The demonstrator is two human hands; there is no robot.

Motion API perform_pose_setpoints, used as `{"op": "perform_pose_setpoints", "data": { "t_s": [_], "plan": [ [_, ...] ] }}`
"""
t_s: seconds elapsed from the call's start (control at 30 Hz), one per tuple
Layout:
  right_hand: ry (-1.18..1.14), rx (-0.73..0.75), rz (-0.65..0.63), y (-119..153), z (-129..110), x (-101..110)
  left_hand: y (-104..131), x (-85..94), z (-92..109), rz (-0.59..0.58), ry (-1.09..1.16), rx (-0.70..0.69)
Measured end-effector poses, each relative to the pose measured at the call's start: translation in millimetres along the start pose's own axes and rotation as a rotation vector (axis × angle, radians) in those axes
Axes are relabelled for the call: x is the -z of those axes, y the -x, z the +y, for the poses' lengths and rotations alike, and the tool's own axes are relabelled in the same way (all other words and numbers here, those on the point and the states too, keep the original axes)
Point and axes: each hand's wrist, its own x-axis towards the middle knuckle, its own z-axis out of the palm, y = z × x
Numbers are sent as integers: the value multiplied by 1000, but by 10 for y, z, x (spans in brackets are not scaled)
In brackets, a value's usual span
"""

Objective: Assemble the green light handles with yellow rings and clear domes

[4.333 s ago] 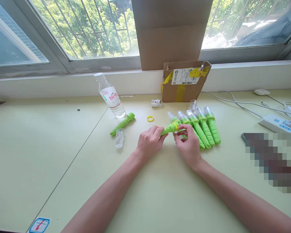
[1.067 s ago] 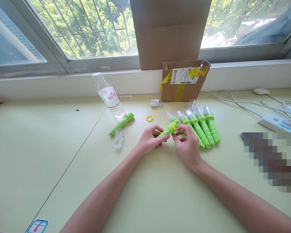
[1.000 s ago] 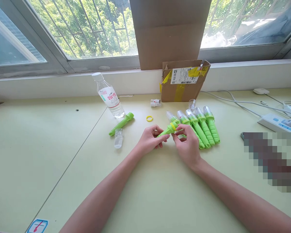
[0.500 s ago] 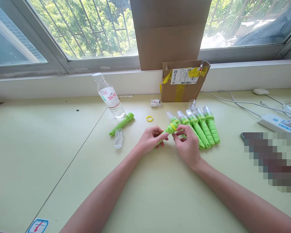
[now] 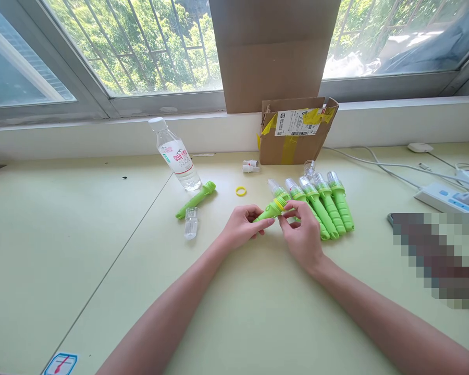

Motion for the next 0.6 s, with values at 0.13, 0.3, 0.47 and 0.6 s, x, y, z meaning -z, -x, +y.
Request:
{"op": "perform_pose_setpoints", "data": {
  "t_s": [0.13,0.3,0.47,0.6],
  "plan": [
    [3,6,1,-3,0,5,2,4,19,-30,-11,11],
    [3,8,1,0,3,7,0,11,33,-58,-38,-20],
    [-2,22,5,-2,-12,15,27,31,93,-95,-52,-6],
    [-4,21,9,-5,-15,17,40,38,102,-108,-62,-8]
  ]
}}
